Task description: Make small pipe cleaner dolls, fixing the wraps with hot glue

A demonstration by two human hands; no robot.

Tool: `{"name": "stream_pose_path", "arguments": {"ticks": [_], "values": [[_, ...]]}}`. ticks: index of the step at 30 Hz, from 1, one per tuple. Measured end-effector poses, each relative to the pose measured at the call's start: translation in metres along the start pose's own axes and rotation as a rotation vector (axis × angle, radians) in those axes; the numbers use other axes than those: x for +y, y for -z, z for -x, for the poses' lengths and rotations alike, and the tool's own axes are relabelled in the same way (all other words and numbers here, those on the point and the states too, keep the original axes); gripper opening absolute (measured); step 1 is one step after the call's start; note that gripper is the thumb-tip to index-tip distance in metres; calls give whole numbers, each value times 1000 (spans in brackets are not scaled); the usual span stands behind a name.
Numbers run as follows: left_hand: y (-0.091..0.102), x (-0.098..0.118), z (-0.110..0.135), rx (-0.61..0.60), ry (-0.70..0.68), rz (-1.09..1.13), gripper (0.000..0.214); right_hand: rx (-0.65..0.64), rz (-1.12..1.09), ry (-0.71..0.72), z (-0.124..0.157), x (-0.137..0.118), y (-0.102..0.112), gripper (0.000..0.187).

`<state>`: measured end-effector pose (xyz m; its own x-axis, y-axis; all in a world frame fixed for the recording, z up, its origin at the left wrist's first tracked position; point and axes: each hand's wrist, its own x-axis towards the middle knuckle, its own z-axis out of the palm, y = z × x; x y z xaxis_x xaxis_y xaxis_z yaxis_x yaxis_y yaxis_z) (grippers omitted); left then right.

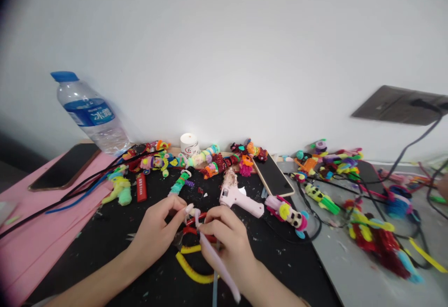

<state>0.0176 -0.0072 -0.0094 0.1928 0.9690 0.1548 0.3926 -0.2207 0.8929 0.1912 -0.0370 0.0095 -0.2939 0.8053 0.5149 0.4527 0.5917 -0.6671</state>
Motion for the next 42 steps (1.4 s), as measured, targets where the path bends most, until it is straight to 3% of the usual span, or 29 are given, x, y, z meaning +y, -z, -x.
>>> {"name": "stream_pose_path", "arguments": {"ticks": [17, 21, 24, 32, 37, 42], "values": [[-2, 5, 1, 9, 101, 106, 26, -110, 121, 160, 6, 7, -6, 17], [-4, 5, 1, 19, 103, 139, 27, -94, 119, 168, 7, 8, -7, 16], [-4, 4, 2, 13, 52, 96, 26, -11, 80, 149, 5, 6, -5, 21], [-1, 1, 7, -138, -71, -190, 25, 94, -1, -77, 7, 12, -4, 14], [3, 5, 6, -248, -116, -257, 23, 98, -104, -293, 12, 18, -5, 10], [7, 9, 5, -300, -210, -285, 22, 89, -202, -370, 11, 17, -5, 12]]}}
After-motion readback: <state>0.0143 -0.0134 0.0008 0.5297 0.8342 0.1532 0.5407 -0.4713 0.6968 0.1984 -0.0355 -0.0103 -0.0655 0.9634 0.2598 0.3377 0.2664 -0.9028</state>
